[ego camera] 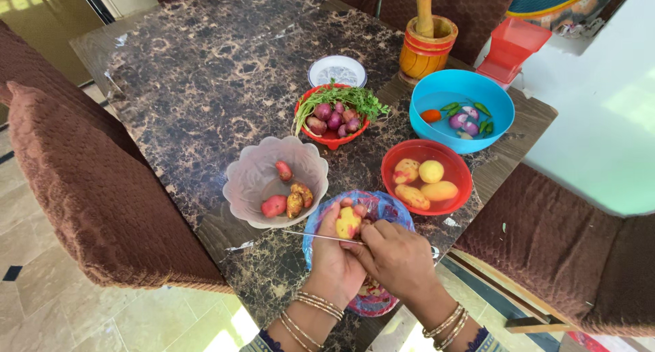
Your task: The person peels potatoes by holding them by hand and cutting away the skins using a knife.
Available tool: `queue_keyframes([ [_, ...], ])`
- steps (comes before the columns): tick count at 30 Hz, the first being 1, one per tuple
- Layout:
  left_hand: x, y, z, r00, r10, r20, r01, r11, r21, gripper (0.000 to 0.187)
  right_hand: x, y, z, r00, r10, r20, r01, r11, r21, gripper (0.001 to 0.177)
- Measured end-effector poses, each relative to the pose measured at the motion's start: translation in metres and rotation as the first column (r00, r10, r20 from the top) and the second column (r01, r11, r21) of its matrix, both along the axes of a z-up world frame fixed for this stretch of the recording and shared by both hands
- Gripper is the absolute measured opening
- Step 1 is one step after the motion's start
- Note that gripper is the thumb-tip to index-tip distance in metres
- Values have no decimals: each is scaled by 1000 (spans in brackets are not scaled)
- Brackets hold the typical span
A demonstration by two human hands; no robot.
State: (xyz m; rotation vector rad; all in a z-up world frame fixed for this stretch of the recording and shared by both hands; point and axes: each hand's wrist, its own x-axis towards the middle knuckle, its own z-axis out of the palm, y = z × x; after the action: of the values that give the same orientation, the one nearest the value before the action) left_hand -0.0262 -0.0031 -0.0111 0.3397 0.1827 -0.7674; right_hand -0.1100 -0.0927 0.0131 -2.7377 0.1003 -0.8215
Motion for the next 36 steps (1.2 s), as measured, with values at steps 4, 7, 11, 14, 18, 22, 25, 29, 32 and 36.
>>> queue_keyframes([
  [4,-3,1,10,996,-63,-55,65,997,29,35,1,-6,12,994,-30,101,19,994,108,42],
  [7,-3,-5,2,998,-43,-46,47,995,93,28,2,-10,14,996,-66,60,58,990,126,48],
  [11,0,-17,-18,997,71,20,-72,997,25,27,2,-8,4,997,-57,44,54,996,75,33],
  [14,-1,-23,-18,991,126,-50,-120,987,105,25,-3,-11,-2,996,-69,65,67,997,24,32],
  [18,2,-15,1,993,70,-100,-61,994,96,31,-1,-23,-1,992,-123,10,121,989,80,39],
  [22,2,-12,17,995,74,-72,-61,985,162,41,2,-30,8,984,-160,-79,175,951,253,58],
  [25,1,-15,20,1000,23,-17,-20,987,161,45,9,-28,13,991,-130,27,124,979,162,65],
  [29,2,-12,10,995,-6,-96,12,997,71,21,8,-23,8,997,-66,-46,73,983,171,54],
  [32,3,-12,0,996,68,-58,-64,995,74,19,7,-18,-1,999,-37,-17,38,996,82,43],
  [36,3,-11,-1,995,79,-58,-79,997,12,23,6,-16,-1,998,-11,67,10,1000,5,39],
])
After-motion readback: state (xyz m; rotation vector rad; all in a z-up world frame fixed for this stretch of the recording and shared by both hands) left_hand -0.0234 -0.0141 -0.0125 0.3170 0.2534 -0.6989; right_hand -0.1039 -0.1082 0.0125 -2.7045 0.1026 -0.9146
